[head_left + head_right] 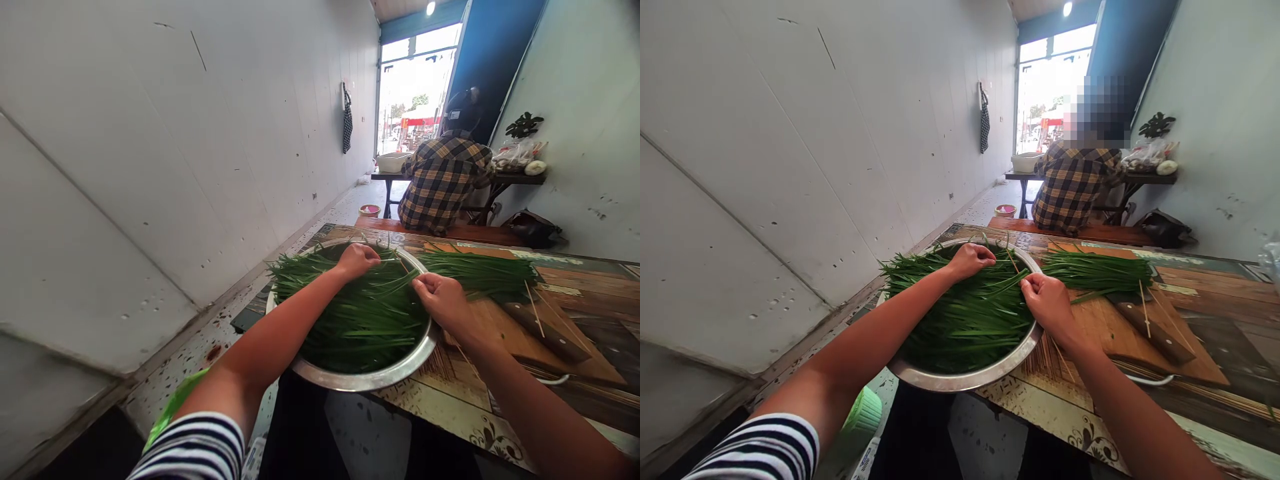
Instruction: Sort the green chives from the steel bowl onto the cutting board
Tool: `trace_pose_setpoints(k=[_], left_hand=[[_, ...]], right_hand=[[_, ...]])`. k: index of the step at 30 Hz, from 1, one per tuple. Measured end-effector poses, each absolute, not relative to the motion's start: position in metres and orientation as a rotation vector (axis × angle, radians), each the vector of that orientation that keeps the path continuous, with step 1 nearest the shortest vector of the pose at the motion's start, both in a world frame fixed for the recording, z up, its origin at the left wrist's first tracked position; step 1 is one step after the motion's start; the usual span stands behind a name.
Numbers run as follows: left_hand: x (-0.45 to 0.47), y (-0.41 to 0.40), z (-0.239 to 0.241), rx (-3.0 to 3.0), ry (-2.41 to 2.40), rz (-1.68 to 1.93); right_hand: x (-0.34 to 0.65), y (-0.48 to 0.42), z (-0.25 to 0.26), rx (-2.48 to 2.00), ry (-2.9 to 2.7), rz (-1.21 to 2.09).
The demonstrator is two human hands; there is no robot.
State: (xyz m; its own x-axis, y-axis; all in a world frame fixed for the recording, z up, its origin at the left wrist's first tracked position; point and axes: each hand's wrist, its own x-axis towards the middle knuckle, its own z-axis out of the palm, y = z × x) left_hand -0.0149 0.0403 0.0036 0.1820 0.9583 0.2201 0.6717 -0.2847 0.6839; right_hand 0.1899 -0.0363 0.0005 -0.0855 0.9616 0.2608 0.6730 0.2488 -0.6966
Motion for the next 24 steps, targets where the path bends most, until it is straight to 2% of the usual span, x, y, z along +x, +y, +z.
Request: trace_pose_setpoints(k=[11,24], left_hand=[[-0.014,0.045,-0.001,1.910,1.530,0.947],[-0.006,0.034,0.012,1.455,1.323,0.972]], right_hand=[[0.190,-0.036,-0.001,-1.494,-1.817,0.576],[0.191,-0.034,-0.004,-1.450,-1.865,0.498]])
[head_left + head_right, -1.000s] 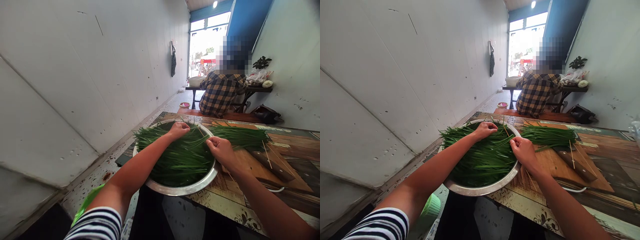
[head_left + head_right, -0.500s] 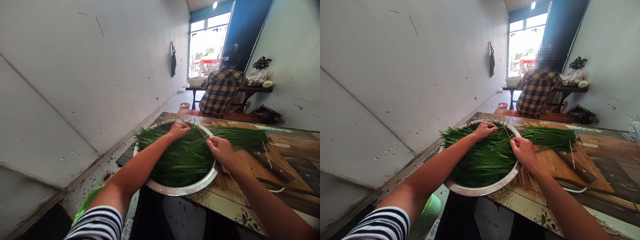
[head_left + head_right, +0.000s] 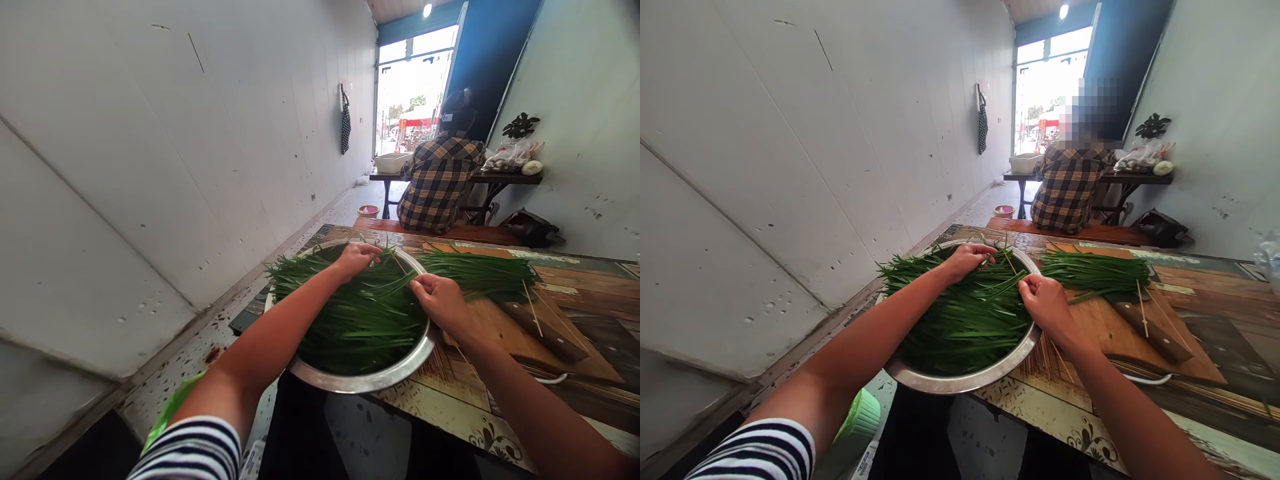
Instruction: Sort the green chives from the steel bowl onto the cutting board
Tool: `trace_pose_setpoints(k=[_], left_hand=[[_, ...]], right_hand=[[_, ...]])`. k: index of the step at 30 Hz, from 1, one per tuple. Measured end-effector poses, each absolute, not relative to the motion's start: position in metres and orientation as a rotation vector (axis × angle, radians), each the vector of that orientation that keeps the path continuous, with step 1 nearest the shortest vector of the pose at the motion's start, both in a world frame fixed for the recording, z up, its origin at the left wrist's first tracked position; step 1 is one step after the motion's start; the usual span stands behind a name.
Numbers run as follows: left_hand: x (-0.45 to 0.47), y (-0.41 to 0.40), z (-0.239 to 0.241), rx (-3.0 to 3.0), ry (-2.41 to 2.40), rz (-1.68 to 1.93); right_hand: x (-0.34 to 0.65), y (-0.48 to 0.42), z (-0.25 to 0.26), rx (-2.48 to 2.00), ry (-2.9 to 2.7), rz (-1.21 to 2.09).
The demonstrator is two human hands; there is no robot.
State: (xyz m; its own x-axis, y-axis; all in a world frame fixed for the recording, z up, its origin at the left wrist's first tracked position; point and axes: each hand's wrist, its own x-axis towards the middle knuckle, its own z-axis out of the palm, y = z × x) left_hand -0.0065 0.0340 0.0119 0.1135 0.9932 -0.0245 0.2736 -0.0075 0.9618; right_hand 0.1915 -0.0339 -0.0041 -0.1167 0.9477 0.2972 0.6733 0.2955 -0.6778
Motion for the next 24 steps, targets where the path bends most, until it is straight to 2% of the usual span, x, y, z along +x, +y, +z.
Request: trace_pose_setpoints(k=[24], left_hand=[[-0.0053,0.0347,0.0086,1.539,1.232,1.045]], right_hand=[[0.1916,-0.0332,-0.0062,-1.422,-1.821,0.554]])
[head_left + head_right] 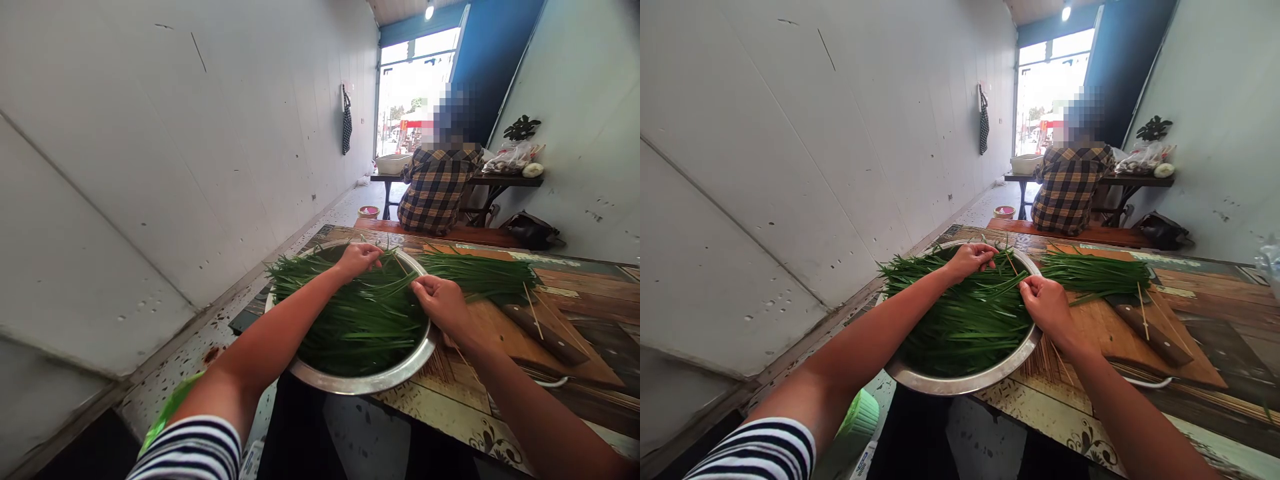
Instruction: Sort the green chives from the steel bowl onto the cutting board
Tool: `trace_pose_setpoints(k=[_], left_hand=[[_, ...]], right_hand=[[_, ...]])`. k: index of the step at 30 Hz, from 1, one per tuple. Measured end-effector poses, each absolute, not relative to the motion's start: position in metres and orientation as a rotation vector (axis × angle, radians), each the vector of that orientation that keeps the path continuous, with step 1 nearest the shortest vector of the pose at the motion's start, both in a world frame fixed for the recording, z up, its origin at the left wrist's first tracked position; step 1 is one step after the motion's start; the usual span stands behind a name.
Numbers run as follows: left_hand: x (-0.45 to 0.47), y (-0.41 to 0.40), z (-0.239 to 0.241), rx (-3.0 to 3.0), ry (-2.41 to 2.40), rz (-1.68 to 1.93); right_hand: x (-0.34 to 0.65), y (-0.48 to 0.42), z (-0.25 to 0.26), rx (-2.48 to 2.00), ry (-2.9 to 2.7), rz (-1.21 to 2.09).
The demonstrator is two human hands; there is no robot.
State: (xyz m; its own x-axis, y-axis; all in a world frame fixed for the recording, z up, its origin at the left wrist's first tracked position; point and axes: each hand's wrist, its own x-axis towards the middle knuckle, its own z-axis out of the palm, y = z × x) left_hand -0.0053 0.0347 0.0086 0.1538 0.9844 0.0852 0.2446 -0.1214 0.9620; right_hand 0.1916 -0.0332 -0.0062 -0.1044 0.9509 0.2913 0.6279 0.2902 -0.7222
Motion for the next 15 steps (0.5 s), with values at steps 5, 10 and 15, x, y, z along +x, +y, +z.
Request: trace_pose_setpoints(k=[5,10,15], left_hand=[[-0.0054,0.0365,0.0051,1.669,1.249,1.020],[-0.0047,0.0358,0.0049,1.598,1.302,1.022],[-0.0038,0.0351,0.0050,1.599,1.321,1.055]], right_hand=[[0.1915,-0.0333,-0.0055,-1.453,-1.817,0.584],[0.1908,-0.0343,-0.0038,-1.444,-1.814,0.570],[0.1909,-0.0331,-0.0056,-1.423,-1.818,0.562]])
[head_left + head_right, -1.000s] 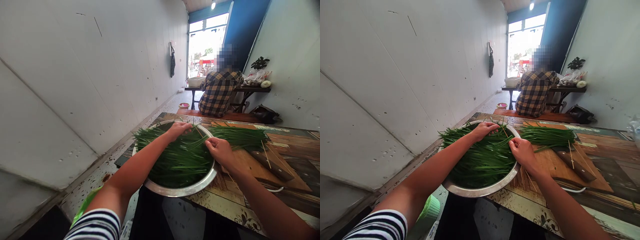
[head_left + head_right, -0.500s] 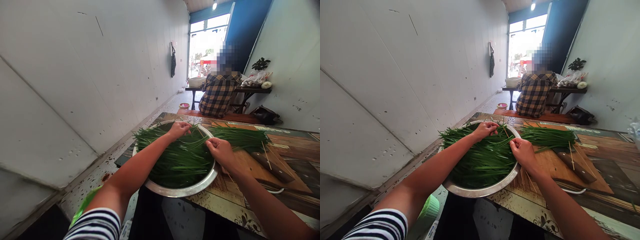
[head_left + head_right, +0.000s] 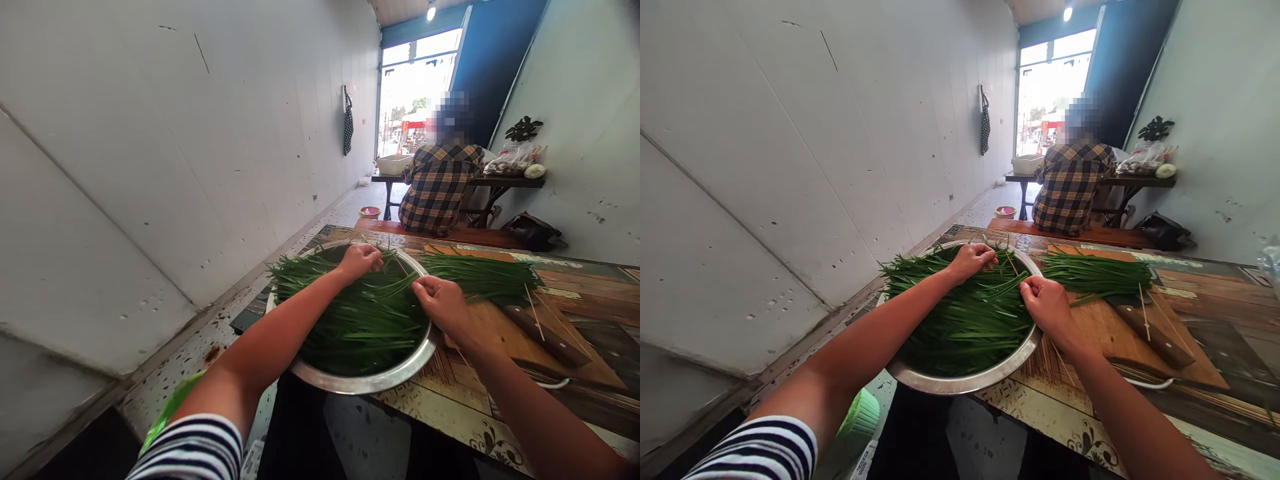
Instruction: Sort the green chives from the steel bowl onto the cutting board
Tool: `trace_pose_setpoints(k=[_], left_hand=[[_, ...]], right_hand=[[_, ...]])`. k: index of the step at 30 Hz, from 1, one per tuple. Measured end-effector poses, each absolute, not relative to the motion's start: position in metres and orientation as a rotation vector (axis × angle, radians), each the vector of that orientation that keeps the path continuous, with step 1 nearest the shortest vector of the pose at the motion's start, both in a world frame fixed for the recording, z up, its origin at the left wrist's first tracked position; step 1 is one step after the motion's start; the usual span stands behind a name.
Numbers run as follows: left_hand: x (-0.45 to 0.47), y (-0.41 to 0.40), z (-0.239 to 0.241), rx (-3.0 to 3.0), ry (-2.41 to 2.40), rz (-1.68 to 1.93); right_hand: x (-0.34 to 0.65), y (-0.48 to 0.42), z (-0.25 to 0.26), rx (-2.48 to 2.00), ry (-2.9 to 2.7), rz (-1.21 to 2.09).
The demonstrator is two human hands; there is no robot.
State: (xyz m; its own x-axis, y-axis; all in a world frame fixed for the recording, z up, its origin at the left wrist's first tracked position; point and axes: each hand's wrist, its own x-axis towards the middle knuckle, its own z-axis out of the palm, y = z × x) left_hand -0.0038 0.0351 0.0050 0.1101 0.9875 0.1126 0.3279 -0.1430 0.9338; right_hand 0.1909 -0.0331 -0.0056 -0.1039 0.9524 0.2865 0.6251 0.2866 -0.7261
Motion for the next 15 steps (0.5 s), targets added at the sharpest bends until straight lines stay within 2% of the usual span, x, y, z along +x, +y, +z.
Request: trace_pose_setpoints(k=[6,11,15], left_hand=[[-0.007,0.040,0.008,1.686,1.414,1.312],[-0.016,0.039,0.034,1.456,1.205,1.593],[-0.030,0.037,0.051,1.485,1.345,1.691]], right_hand=[[0.191,-0.033,-0.006,-1.430,-1.830,0.549],[0.191,-0.034,-0.004,-1.453,-1.836,0.548],[0.190,-0.034,-0.004,-1.463,-1.834,0.529]])
